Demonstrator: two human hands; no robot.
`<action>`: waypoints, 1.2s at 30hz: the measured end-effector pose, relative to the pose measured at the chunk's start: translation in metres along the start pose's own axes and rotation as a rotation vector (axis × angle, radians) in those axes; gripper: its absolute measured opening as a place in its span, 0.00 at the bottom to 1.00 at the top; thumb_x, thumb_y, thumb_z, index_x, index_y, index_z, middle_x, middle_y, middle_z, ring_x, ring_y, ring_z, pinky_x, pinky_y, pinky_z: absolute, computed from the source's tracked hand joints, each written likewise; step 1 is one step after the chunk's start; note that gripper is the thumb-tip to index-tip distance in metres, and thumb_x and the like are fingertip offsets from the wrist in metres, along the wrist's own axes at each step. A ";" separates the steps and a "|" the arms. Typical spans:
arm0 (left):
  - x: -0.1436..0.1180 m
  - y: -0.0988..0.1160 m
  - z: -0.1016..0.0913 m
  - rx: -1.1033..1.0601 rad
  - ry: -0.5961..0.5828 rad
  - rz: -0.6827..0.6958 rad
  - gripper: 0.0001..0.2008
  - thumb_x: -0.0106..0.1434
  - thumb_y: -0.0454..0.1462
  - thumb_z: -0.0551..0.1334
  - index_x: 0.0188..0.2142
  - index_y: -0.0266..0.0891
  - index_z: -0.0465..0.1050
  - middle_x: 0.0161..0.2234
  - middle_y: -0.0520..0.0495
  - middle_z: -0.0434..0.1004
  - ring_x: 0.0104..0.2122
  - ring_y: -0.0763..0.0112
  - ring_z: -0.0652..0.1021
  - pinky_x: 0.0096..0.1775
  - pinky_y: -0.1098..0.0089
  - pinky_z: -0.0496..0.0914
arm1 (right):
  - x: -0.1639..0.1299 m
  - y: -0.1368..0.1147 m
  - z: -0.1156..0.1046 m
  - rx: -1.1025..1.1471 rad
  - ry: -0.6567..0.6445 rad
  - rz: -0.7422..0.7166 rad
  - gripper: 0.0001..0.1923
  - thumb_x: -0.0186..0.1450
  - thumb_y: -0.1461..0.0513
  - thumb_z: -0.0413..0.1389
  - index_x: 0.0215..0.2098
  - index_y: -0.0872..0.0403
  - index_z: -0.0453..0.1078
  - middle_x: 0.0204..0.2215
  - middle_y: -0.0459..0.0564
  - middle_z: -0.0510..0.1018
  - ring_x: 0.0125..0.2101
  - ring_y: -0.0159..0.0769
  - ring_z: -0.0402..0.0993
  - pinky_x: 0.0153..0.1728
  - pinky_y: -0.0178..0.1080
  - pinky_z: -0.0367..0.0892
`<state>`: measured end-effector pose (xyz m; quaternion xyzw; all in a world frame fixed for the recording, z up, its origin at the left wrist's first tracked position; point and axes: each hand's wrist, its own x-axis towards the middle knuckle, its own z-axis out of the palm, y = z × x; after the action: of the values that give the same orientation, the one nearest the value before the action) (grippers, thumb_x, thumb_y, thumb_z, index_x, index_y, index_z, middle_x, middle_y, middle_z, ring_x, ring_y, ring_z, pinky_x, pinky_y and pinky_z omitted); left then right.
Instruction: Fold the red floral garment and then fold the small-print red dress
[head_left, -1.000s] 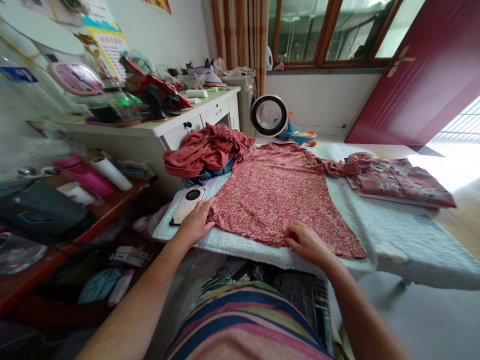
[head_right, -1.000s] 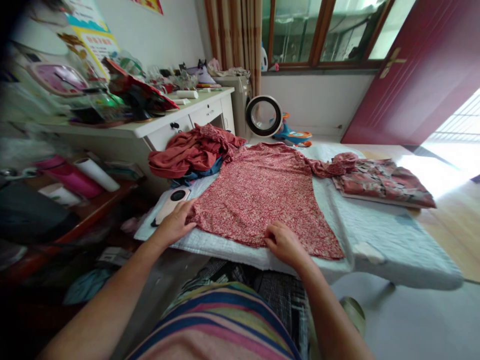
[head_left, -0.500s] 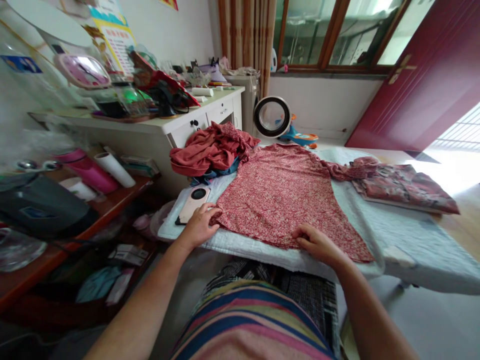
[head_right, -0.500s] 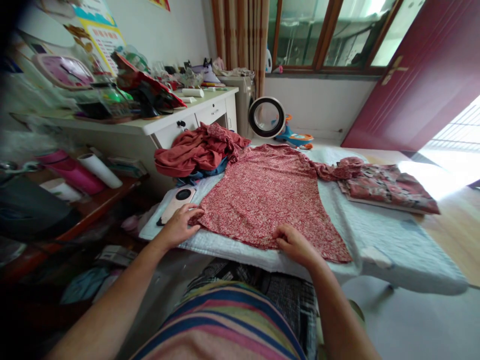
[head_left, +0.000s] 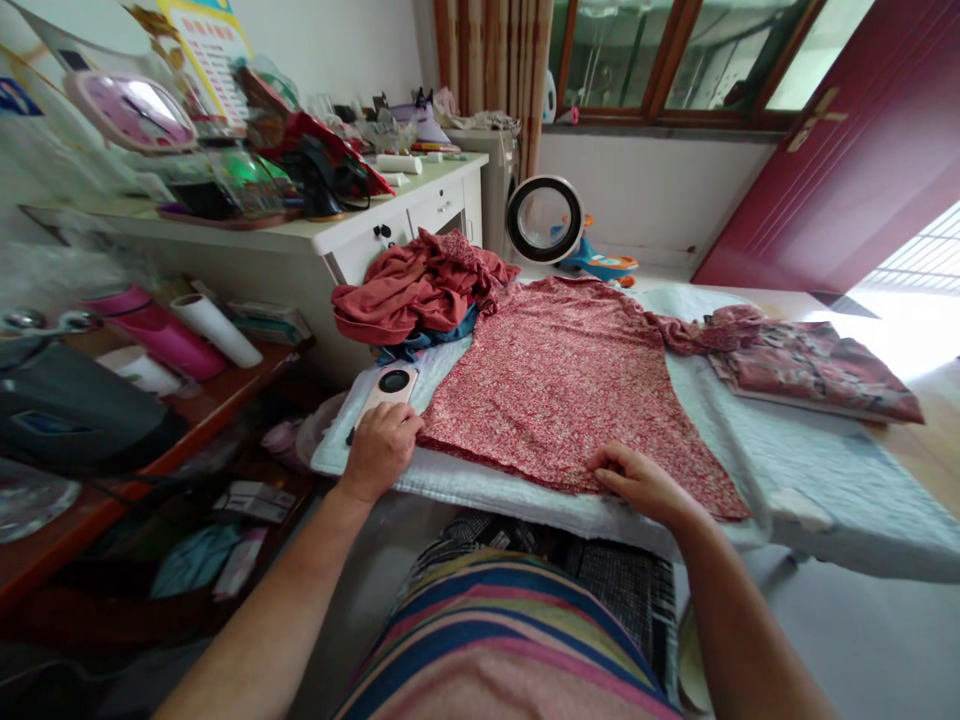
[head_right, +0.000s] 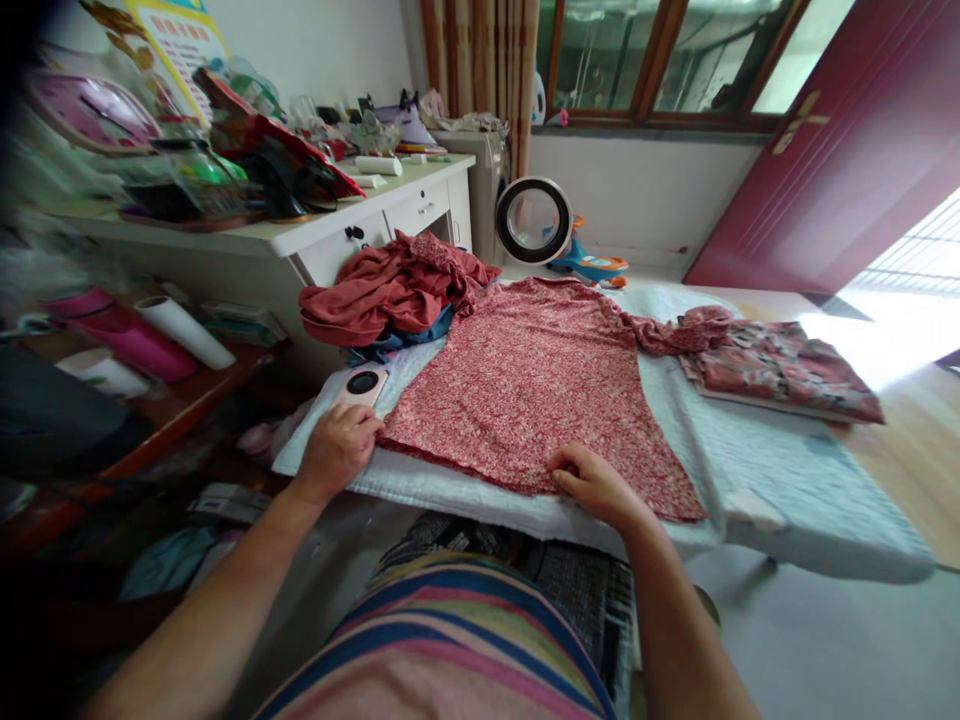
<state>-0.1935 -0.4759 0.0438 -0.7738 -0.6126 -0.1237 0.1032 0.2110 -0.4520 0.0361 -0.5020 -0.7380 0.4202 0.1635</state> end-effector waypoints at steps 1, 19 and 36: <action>-0.002 0.001 0.000 0.012 0.003 0.000 0.11 0.63 0.31 0.55 0.35 0.41 0.76 0.39 0.41 0.75 0.43 0.55 0.71 0.46 0.56 0.67 | 0.000 0.000 0.000 0.001 0.001 -0.005 0.06 0.61 0.59 0.52 0.31 0.53 0.68 0.26 0.45 0.71 0.28 0.33 0.65 0.29 0.35 0.60; 0.038 0.003 0.013 -0.083 -0.288 -0.372 0.08 0.62 0.41 0.59 0.31 0.40 0.72 0.36 0.43 0.78 0.39 0.57 0.78 0.39 0.65 0.68 | -0.001 0.001 0.002 0.030 0.014 0.018 0.08 0.61 0.58 0.52 0.34 0.53 0.69 0.27 0.45 0.72 0.28 0.33 0.66 0.30 0.35 0.61; 0.028 -0.014 0.000 -0.130 -0.148 -0.233 0.12 0.65 0.34 0.53 0.44 0.39 0.72 0.44 0.42 0.77 0.45 0.60 0.76 0.46 0.66 0.68 | -0.001 0.001 -0.001 0.021 -0.003 0.004 0.10 0.62 0.57 0.52 0.35 0.54 0.71 0.28 0.46 0.71 0.29 0.34 0.65 0.31 0.36 0.61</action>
<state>-0.2007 -0.4468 0.0532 -0.7095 -0.6949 -0.1167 -0.0075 0.2128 -0.4522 0.0357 -0.5013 -0.7326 0.4291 0.1669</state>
